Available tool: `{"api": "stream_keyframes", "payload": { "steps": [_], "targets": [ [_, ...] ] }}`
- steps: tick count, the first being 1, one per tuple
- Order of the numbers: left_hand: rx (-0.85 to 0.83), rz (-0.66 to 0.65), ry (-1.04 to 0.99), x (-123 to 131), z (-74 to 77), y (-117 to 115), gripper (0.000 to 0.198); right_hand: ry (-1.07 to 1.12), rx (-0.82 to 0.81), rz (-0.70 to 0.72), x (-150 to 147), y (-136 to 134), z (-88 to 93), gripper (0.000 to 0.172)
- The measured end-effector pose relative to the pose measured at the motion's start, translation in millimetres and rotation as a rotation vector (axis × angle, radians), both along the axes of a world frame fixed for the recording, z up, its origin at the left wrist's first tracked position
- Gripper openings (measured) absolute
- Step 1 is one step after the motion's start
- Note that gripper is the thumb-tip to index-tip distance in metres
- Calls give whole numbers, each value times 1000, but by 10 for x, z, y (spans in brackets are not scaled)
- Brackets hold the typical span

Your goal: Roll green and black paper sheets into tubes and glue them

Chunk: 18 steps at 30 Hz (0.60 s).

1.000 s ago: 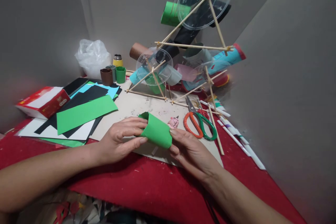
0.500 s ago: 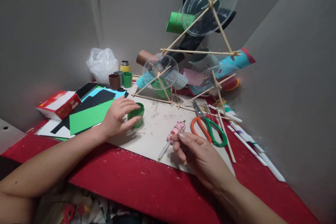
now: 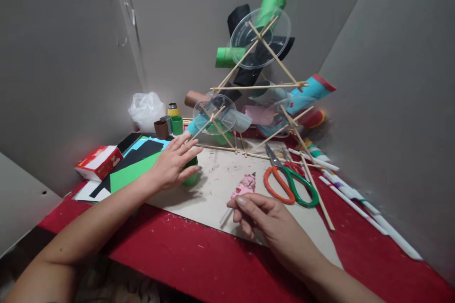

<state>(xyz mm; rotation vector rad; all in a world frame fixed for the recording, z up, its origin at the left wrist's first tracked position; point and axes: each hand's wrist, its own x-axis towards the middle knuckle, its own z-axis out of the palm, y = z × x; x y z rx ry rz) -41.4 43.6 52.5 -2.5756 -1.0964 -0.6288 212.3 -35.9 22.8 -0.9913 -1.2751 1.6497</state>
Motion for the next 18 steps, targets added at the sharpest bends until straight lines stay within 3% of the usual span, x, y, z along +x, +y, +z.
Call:
{"api": "stream_keyframes", "payload": {
  "steps": [4, 7, 13, 18],
  "targets": [
    [-149, 6, 141, 94, -41, 42, 53, -28, 10, 24, 7, 2, -2, 39],
    [-225, 0, 89, 96, -66, 44, 54, -47, 33, 47, 17, 0, 0, 39],
    [-281, -41, -434, -80, 62, -9, 61, -54, 19, 51, 27, 0, -13, 40],
    [-652, -66, -661, -252, -108, 18, 101, -59, 19, 33, 8, 19, -13, 41]
  ]
}}
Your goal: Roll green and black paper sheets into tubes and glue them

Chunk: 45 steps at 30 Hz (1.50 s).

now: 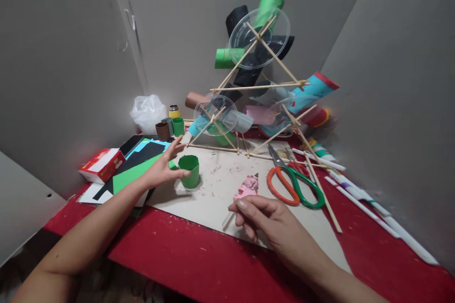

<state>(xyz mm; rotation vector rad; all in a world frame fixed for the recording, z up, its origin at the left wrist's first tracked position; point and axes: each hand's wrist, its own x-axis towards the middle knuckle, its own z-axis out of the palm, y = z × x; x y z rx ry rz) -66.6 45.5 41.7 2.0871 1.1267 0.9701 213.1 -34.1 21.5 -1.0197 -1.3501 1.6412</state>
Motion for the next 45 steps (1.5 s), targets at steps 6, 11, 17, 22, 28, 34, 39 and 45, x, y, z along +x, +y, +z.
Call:
{"api": "stream_keyframes", "payload": {
  "steps": [6, 11, 17, 22, 28, 34, 39, 45],
  "targets": [
    [-119, 2, 1, 88, -225, 36, 105, -10, 8, -3, 7, -12, 37, 41],
    [-91, 18, -31, 240, -159, -109, 96, -37, 43, -59, 52, 1, 59, 40],
    [255, -142, 170, 431, -102, -443, 95, -32, 149, -179, 105, -19, 154, 35],
    [635, -91, 467, 533, -108, -573, 81, 31, -55, 12, 9, -119, 178, 41],
    [890, 60, 682, 635, -90, -640, 50, -16, -141, 116, -144, -202, 93, 50],
    [890, 5, 690, 717, -153, -709, 51, -87, -25, 58, -179, -194, 84, 33],
    [474, -192, 496, 640, 66, -788, 89, -125, -1, -30, -107, -126, 114, 27],
    [184, -143, 88, 475, 253, -778, 59, -197, 30, 91, -10, -104, 144, 33]
  ]
}}
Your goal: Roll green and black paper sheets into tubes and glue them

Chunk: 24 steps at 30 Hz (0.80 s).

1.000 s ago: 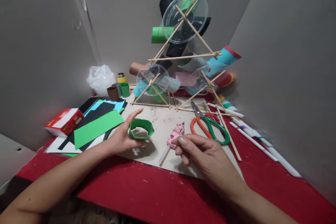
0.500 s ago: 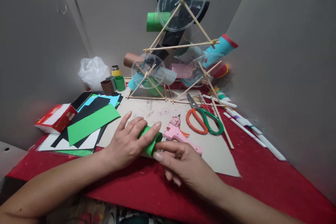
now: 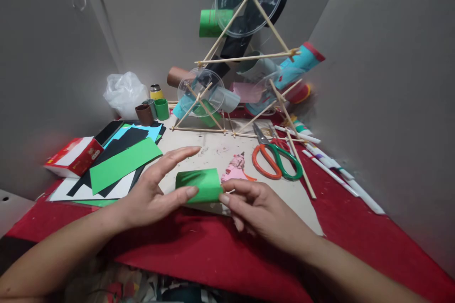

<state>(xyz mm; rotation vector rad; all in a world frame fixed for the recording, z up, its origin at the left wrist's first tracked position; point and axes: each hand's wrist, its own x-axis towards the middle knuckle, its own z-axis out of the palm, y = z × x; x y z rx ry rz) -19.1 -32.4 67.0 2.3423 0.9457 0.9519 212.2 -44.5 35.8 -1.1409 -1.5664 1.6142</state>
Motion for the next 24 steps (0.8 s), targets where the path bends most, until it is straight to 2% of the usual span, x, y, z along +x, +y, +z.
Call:
{"api": "stream_keyframes", "payload": {
  "steps": [5, 10, 17, 24],
  "targets": [
    [-56, -146, -6, 25, -30, 48, 43, -16, -27, 191, -7, -61, 6, 37],
    [-199, -278, 62, 62, -12, 36, 25, 21, 24, 218, -21, -91, 4, 33],
    [-466, -269, 37, 67, -32, 53, 12, 45, 35, 238, -16, -74, 0, 37],
    [-619, -285, -29, 100, -130, 41, 12, 53, -82, 247, -27, -56, -13, 37]
  ]
}}
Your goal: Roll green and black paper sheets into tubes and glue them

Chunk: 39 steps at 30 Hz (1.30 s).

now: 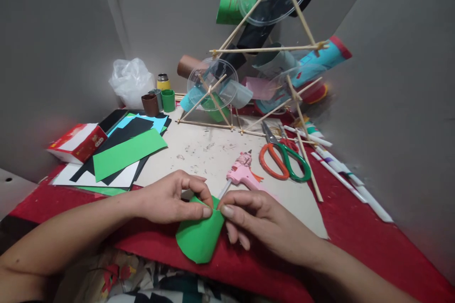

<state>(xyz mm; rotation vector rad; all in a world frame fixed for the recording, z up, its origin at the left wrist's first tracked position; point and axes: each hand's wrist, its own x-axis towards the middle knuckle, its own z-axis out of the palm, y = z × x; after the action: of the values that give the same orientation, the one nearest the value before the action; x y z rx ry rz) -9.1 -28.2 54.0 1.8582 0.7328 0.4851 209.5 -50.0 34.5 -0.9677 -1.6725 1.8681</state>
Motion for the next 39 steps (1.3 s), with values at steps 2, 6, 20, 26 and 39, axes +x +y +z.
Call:
{"api": "stream_keyframes", "payload": {
  "steps": [2, 6, 20, 26, 39],
  "targets": [
    [-37, -1, -3, 2, -35, 0, 14, -10, -10, -13, -9, -5, -9, 35],
    [-54, -7, -25, 4, -47, -4, 14, -24, 13, -44, -27, -28, -16, 33],
    [-52, 663, -341, -18, -128, 167, 19, -857, 957, -414, 410, 453, -28, 38],
    [-39, 682, -338, -14, -143, 167, 14, -1128, 992, -140, 391, 428, -173, 52],
    [89, 694, -292, -53, -210, 215, 12, -156, 600, -656, 458, 348, 69, 58]
  ]
}}
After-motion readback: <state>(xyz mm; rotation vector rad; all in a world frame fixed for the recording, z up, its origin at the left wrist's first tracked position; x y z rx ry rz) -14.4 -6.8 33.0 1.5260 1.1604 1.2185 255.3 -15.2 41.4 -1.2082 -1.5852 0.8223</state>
